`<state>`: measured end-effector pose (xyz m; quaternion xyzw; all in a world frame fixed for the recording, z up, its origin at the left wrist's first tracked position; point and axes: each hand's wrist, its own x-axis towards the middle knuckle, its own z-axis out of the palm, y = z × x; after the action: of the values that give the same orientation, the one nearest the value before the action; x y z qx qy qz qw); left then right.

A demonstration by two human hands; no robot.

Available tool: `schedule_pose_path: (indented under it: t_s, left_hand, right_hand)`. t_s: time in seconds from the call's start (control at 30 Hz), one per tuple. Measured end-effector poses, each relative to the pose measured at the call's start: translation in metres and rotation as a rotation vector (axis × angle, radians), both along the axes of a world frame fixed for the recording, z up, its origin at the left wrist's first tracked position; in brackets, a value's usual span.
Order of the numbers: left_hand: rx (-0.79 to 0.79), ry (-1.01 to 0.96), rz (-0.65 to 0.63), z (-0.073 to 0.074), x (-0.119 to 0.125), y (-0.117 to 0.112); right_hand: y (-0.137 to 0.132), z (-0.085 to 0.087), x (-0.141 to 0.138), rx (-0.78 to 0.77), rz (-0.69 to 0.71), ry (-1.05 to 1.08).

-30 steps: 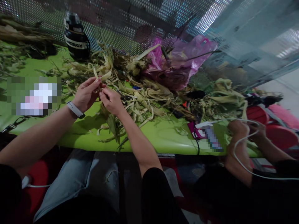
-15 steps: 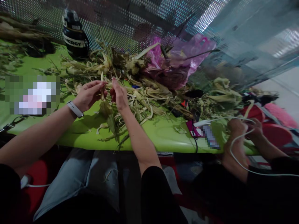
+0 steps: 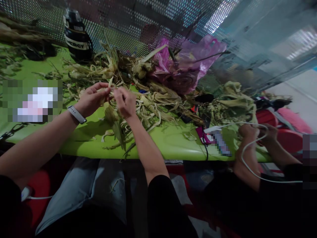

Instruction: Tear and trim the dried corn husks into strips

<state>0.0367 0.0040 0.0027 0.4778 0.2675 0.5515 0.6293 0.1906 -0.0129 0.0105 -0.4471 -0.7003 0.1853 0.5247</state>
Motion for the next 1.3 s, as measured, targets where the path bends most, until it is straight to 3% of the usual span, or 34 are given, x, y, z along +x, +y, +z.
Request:
schedule_pose_path:
  t_s: [0.17, 0.33, 0.7, 0.8, 1.03, 1.17, 1.3]
  left_hand:
    - [0.126, 0.123, -0.071, 0.002, -0.002, -0.002]
    - [0.176, 0.157, -0.057, 0.004, 0.001, -0.006]
    - [0.073, 0.125, 0.04, -0.001, 0.006, -0.002]
    - [0.062, 0.136, -0.007, 0.001, 0.003, -0.003]
    - [0.106, 0.247, -0.214, 0.008, -0.002, -0.009]
    - [0.158, 0.233, -0.232, 0.006, -0.001, -0.009]
    - [0.11, 0.268, -0.217, 0.005, -0.001, -0.009]
  right_hand:
    - [0.009, 0.006, 0.011, -0.251, 0.081, 0.196]
    - [0.012, 0.003, 0.006, -0.11, 0.044, 0.064]
    - [0.009, -0.008, -0.004, 0.081, -0.092, -0.18]
    - [0.009, -0.006, -0.001, 0.026, -0.05, -0.111]
    - [0.011, 0.008, 0.015, -0.373, 0.208, 0.104]
    - [0.012, 0.009, 0.014, -0.335, 0.26, 0.049]
    - [0.018, 0.002, 0.011, -0.233, 0.133, 0.033]
